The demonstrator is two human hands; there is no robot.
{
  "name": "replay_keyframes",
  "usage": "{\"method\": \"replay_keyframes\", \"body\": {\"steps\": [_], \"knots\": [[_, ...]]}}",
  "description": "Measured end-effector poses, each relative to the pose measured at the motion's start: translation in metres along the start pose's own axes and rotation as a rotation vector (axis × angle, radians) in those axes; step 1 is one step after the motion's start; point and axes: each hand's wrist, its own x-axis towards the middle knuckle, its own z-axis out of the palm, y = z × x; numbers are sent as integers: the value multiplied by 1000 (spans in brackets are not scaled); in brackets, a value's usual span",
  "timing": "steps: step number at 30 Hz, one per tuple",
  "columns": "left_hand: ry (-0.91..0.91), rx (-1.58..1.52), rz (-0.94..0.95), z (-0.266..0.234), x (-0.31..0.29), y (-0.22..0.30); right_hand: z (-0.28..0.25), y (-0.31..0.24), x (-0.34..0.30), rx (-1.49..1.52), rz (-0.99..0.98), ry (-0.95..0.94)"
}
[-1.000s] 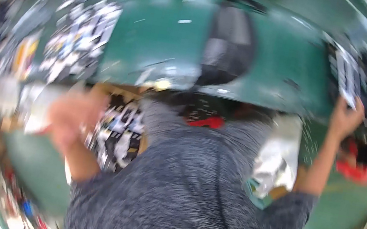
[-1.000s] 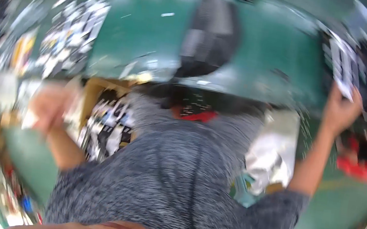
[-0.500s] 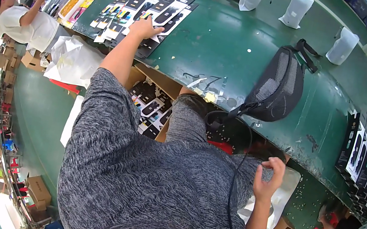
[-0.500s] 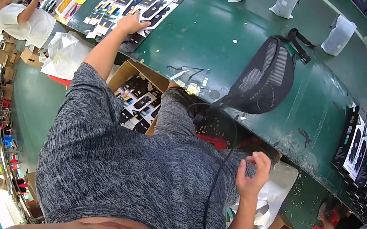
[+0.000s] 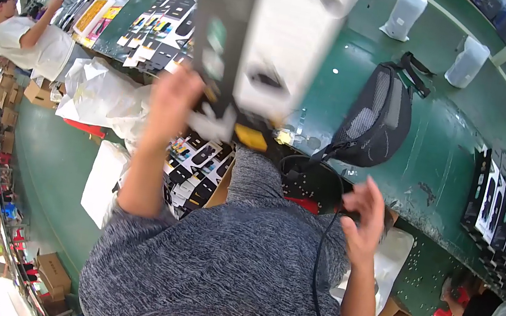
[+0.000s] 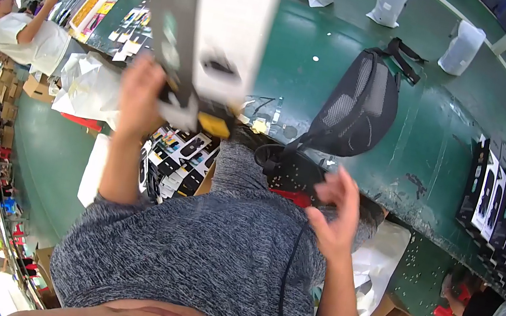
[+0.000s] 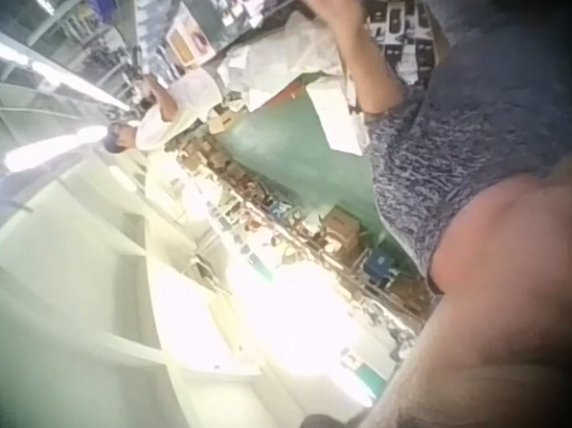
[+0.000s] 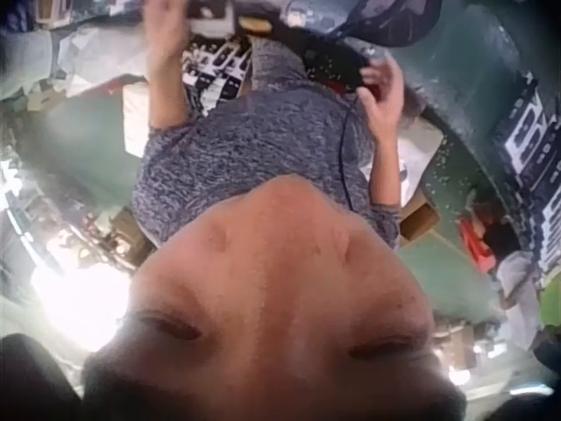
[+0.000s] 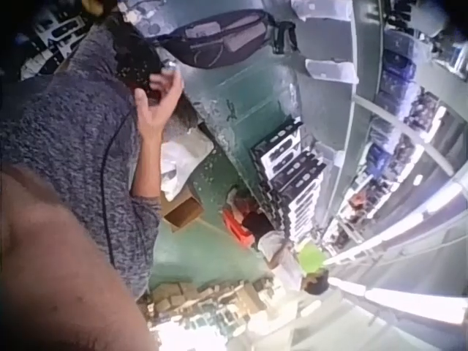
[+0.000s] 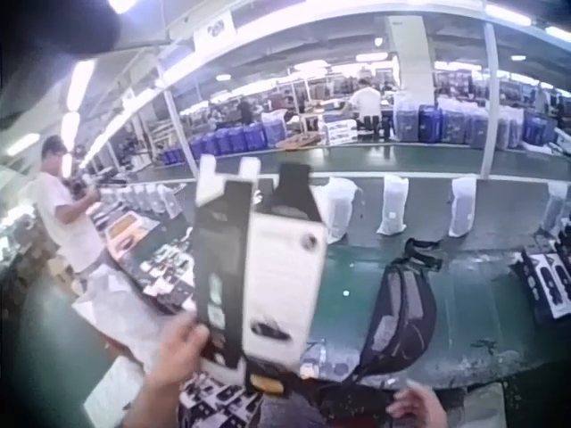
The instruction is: The person packages wireless mouse products into cardboard retail boxes by hand, placing a mouse, a user manual, and a plastic insert into each box.
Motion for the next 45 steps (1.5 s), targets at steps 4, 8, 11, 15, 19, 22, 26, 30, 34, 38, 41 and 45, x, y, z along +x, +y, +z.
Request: {"method": "replay_keyframes", "body": {"steps": [4,8,11,15,19,22,26,30,34,38,41,45], "knots": [[-287,-536,-127,89,-75,-30,66,-17,48,184,-124,-216],[-223,-663,24,105,-65,-1,92,-55,51,-611,-317,-339],[-295,-797,55,106,-53,15,110,-61,31,-658,-436,-414],[-402,-886,-25,91,-48,20,96,-78,59,-373,-500,-554],[-698,-899,-218,86,-62,25,93,-104,94,-319,-657,-370],[-524,-947,-35,100,-61,28,91,-103,101,-315,-705,-331],[-356,-778,-75,88,-61,17,69,-116,100,-575,-711,-254],[53,-642,-72,81,-64,27,66,-80,76,-299,-560,45],[15,-565,-16,100,-74,20,102,-38,44,-145,-143,-8],[-403,-964,-58,91,-55,37,76,-26,62,198,45,-301],[-463,-1027,-81,90,-42,48,59,-38,81,209,78,-616],[-344,-711,87,97,-26,48,58,-76,93,241,-212,-352]]}}
